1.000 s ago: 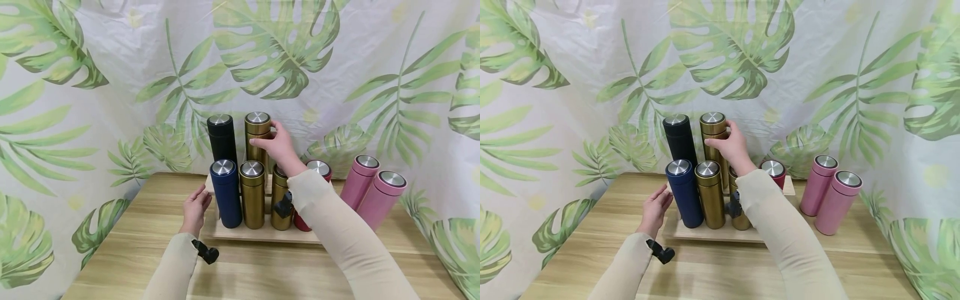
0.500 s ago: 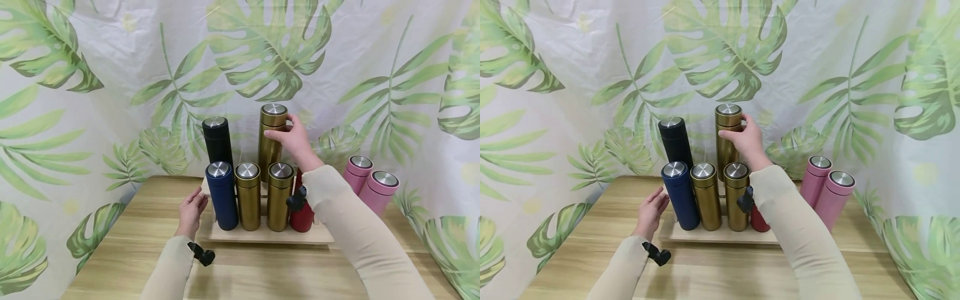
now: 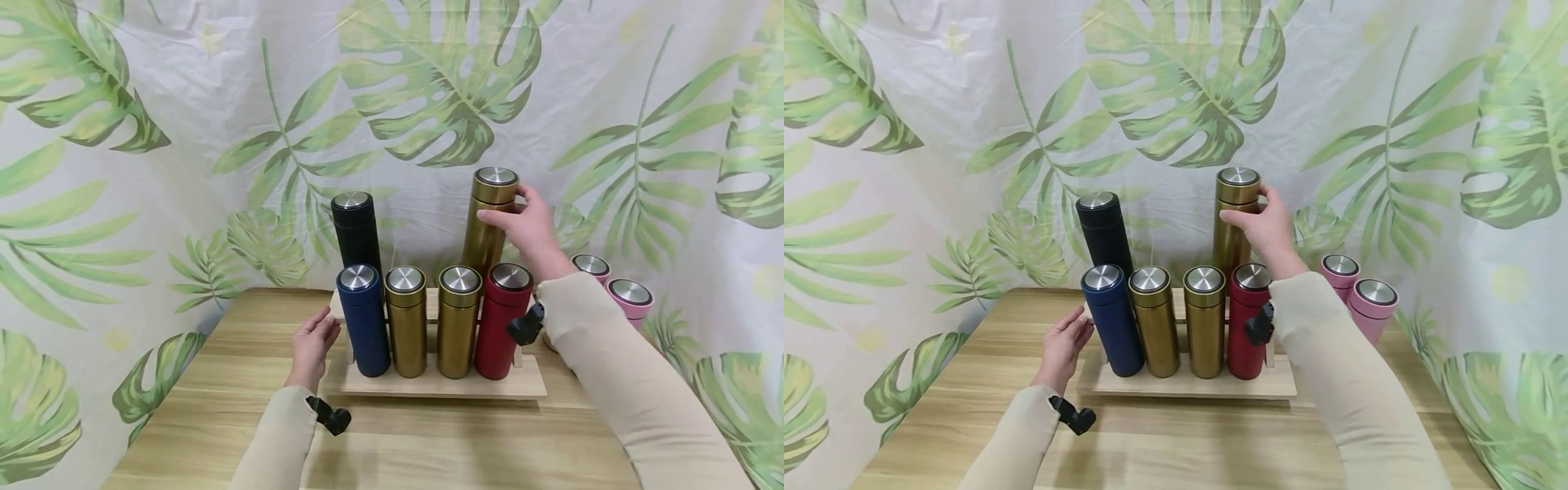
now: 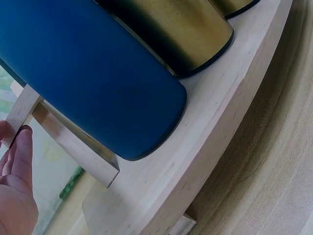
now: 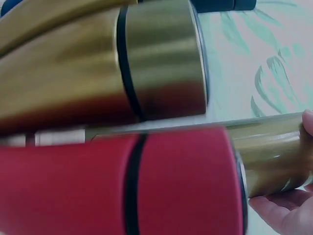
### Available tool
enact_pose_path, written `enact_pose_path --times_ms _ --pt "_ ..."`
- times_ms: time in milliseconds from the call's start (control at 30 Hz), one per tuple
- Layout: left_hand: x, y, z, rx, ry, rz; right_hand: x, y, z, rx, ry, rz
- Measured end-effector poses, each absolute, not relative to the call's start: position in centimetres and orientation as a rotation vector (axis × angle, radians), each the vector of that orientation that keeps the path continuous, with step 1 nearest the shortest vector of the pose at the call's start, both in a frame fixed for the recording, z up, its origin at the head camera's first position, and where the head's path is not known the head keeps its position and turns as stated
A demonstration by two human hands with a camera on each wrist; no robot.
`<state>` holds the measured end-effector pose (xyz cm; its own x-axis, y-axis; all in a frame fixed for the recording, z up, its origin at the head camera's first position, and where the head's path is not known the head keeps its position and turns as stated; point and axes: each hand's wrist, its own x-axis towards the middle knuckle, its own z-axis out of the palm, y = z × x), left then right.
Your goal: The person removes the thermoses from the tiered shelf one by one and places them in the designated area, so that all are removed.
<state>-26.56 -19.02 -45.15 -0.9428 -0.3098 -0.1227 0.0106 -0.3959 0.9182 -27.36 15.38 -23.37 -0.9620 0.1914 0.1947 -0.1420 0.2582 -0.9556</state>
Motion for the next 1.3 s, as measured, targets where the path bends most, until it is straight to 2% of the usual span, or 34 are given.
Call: enact_pose_path --times_ms 467,1300 --pt "-26.7 -19.1 -45.2 0.401 -1.587 -2.456 -26.3 20.3 -23.6 -0.153 -2.257 1.676" --pt "-26.7 -19.2 -45.2 0.398 -1.595 -2.47 -23.6 25.6 -24.5 -0.29 -2.311 1.56"
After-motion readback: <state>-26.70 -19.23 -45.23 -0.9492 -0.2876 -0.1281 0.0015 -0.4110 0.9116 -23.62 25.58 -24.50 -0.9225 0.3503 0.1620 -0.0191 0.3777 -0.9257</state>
